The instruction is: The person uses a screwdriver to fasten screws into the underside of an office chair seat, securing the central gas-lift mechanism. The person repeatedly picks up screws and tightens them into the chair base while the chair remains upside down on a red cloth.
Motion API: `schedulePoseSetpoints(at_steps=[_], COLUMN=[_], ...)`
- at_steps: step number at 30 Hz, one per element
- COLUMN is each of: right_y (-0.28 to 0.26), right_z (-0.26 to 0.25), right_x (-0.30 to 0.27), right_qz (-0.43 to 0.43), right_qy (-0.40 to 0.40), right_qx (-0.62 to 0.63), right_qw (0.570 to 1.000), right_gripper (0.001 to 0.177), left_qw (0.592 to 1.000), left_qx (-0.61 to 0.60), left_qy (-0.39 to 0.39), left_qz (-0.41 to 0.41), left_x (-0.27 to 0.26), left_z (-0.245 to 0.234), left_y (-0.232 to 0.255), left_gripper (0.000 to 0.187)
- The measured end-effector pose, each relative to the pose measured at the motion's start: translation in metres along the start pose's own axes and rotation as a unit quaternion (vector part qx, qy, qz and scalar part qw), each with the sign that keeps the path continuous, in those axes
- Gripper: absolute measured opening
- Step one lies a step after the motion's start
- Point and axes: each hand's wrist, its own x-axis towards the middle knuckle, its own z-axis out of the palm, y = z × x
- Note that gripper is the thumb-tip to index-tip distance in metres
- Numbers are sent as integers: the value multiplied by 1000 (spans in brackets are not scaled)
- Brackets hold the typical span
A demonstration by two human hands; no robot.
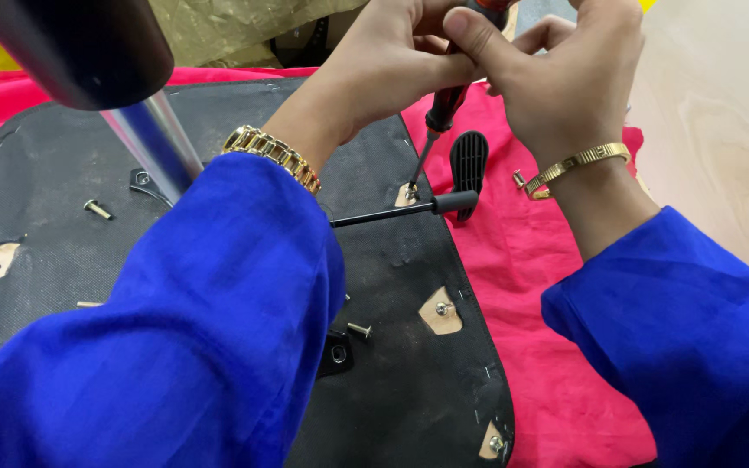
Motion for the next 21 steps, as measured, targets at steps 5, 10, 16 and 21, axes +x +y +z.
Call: schedulePoseSetpoints(at_steps=[5,10,16,21], right_y=[8,7,11,16], right_z=[-4,-6,-4,-10], right_x=[1,-5,-1,3], right_qz=[111,144,43,82], right_qy=[-41,-44,-16,-19], right_qx=[142,155,103,71], right_qw=[983,976,994,994], right_gripper=[23,23,25,29], left_qw=[998,998,999,1000], left_qx=[-53,-51,31,5], left_qy=[-15,-36,4,13], left_qz=[-13,-18,-19,5], left_x=[0,-4,-2,2], left_z=[-2,1,-1,-3], left_y=[1,11,12,1], left_gripper=[25,24,27,34])
